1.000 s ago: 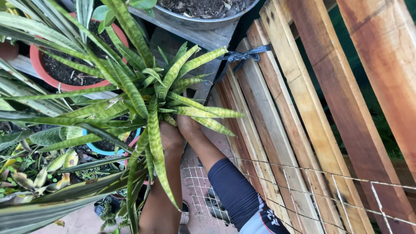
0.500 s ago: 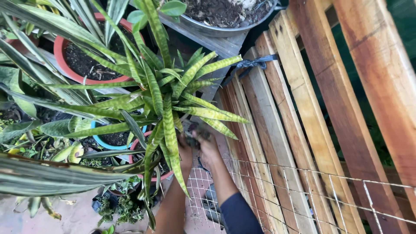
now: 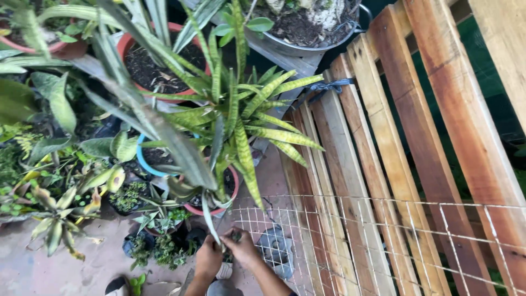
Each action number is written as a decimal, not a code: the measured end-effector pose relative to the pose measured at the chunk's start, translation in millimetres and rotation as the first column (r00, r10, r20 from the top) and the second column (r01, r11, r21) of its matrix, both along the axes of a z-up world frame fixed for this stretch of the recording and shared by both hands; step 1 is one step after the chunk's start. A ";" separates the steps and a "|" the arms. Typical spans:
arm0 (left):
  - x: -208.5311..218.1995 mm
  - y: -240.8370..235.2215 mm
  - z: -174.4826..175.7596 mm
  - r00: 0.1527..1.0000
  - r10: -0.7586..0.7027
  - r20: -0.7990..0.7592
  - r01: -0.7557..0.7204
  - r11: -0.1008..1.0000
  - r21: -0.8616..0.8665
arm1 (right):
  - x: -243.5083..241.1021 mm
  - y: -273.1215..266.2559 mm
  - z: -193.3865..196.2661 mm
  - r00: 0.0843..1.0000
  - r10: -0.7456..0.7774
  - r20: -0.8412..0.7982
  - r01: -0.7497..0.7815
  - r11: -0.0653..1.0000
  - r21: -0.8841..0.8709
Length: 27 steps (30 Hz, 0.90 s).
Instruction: Repotting small snake plants and other succulents into containers in a nursery setting.
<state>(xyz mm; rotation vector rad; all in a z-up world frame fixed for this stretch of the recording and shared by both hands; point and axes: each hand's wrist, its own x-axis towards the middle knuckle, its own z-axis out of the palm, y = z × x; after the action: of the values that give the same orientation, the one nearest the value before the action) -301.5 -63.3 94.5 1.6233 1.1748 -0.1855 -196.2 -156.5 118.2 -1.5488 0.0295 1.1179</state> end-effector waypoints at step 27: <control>-448.0 310.3 -31.4 0.958 0.005 -0.286 -0.011 1.000 -0.020 | -430.9 335.9 21.6 0.899 0.400 0.178 -0.371 0.912 -0.177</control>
<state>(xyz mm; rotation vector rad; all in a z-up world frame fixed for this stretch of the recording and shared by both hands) -749.5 247.0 63.1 1.6089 1.3926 -0.4378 -627.1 179.4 139.8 -1.8441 -0.3680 1.2724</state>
